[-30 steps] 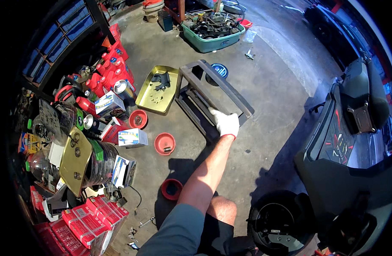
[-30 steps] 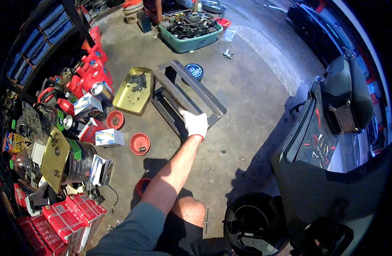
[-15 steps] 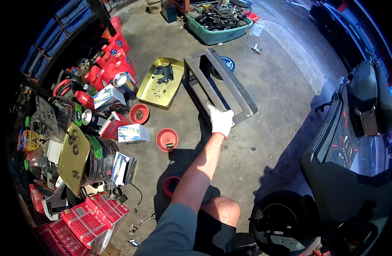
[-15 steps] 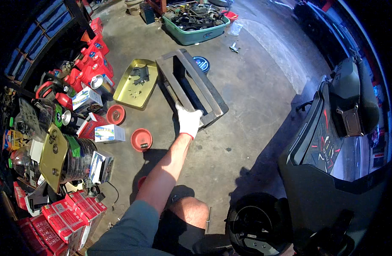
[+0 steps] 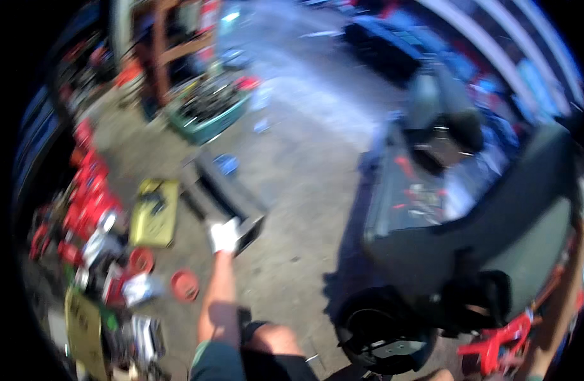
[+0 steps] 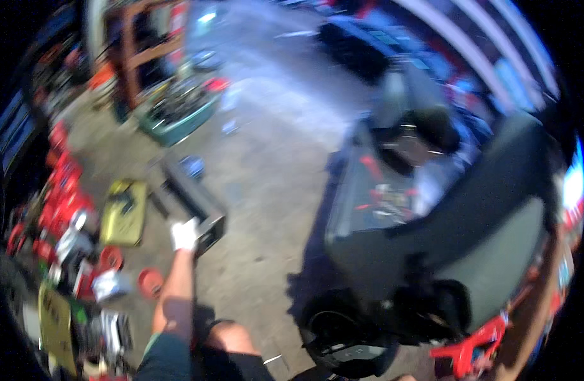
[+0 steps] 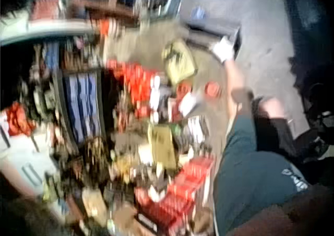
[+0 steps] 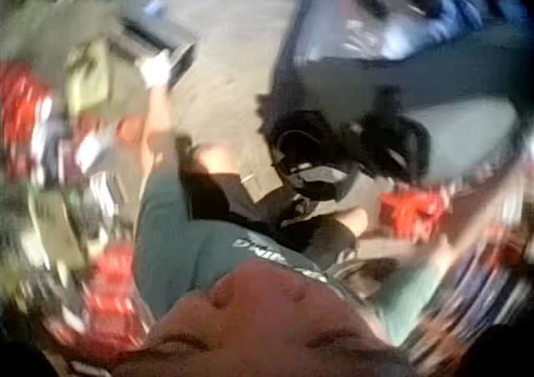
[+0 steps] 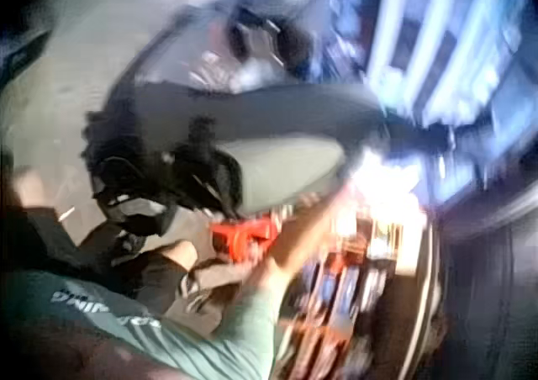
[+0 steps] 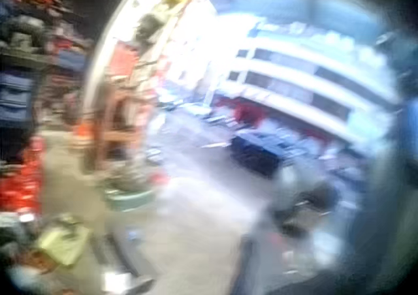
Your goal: The person manipulates the front plastic panel of a scooter, reaches for internal components and wiring, and uses pliers to work on the interior electrical connections.
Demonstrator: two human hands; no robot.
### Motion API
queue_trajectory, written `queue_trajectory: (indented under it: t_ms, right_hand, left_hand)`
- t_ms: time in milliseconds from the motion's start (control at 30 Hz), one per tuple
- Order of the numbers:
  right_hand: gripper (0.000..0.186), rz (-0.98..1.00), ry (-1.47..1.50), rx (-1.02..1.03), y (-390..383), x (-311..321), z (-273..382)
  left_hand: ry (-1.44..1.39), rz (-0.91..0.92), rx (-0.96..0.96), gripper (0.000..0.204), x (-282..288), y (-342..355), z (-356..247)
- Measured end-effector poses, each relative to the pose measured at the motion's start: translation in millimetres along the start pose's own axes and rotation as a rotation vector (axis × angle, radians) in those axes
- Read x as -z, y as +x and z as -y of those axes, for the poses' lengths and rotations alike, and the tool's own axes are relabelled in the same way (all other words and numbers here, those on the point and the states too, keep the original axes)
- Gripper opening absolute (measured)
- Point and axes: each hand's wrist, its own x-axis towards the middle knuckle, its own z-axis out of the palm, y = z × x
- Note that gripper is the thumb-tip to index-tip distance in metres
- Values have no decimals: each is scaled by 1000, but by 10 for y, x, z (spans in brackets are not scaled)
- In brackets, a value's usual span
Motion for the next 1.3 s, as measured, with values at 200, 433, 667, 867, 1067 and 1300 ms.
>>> queue_trajectory:
  t_ms: [200,433,667,867,1067,1300]
  right_hand:
    - [32,-301,537,-229,755,177,1222]
    - [49,94,394,-390,446,706,881]
    - [49,102,494,-361,348,638,837]
    - [48,126,411,-346,317,681,732]
    - [41,40,520,-345,284,461,825]
    - [35,-183,491,-573,57,170,496]
  left_hand:
    - [-422,-276,-177,64,266,649,669]
    - [532,-141,-132,85,191,-498,-33]
    - [565,-205,-351,62,-211,-1805,-377]
    - [345,375,-510,45,-523,-2779,-1171]
    - [-420,693,-258,46,-1054,-3212,-904]
    - [-542,768,-215,40,-1027,-3756,-1059]
